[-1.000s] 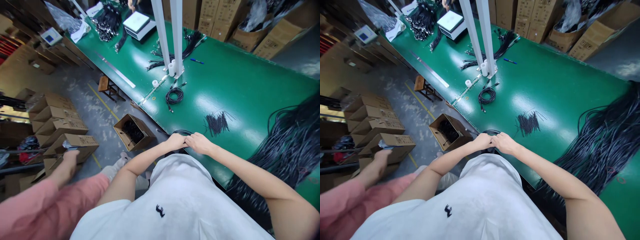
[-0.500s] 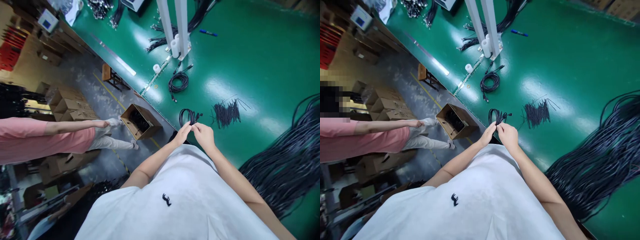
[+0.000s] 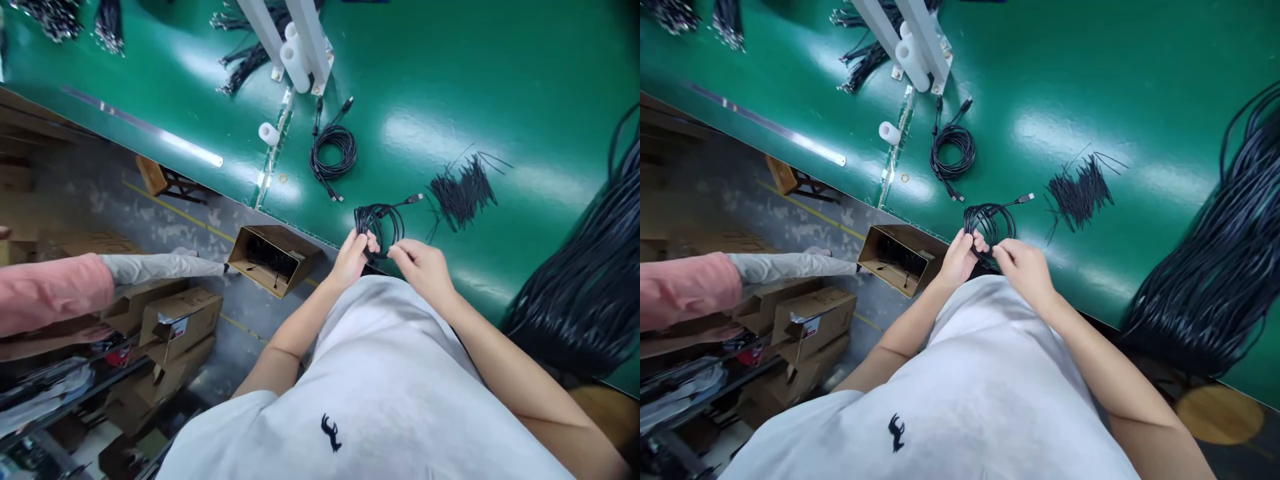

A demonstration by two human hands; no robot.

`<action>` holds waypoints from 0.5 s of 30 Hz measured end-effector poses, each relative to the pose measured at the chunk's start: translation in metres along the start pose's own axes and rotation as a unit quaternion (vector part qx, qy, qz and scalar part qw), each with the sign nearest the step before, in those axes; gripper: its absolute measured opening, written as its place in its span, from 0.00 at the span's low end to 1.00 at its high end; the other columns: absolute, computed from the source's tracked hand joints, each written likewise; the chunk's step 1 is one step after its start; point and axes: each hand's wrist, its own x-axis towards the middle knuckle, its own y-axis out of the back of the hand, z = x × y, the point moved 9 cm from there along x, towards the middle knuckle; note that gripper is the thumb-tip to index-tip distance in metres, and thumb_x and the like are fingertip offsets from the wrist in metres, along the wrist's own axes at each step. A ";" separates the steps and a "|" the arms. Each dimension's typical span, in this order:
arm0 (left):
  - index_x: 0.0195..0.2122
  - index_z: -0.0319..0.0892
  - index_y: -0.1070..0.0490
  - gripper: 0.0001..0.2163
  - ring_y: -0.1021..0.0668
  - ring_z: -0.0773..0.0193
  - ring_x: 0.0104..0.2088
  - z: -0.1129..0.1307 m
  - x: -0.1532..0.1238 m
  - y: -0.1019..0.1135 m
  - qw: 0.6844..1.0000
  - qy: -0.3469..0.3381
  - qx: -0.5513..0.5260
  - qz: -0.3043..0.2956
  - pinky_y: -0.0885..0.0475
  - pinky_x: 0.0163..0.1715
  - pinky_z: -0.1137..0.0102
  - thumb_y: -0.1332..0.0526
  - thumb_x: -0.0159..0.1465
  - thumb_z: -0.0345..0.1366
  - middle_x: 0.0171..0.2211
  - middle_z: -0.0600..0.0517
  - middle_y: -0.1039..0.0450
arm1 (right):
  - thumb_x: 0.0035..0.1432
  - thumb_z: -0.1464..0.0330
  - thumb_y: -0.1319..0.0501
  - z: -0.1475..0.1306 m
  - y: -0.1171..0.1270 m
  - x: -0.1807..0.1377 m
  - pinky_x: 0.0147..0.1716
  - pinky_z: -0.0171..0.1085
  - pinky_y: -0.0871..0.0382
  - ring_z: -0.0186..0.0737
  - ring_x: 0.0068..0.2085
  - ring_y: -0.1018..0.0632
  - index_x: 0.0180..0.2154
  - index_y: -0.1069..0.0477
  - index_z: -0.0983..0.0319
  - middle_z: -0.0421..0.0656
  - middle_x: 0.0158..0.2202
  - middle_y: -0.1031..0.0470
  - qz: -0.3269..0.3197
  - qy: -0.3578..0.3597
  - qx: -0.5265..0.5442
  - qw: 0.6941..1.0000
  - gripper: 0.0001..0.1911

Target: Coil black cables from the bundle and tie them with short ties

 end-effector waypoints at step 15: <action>0.47 0.36 0.30 0.17 0.43 0.60 0.70 0.128 0.214 0.038 0.661 -0.314 0.635 -0.249 0.53 0.67 0.47 0.58 0.69 0.26 0.55 0.47 0.31 | 0.55 0.53 0.46 0.101 -0.056 0.007 0.34 0.39 0.29 0.36 0.29 0.26 0.34 0.26 0.60 0.44 0.37 0.22 0.033 -0.212 0.088 0.973 0.20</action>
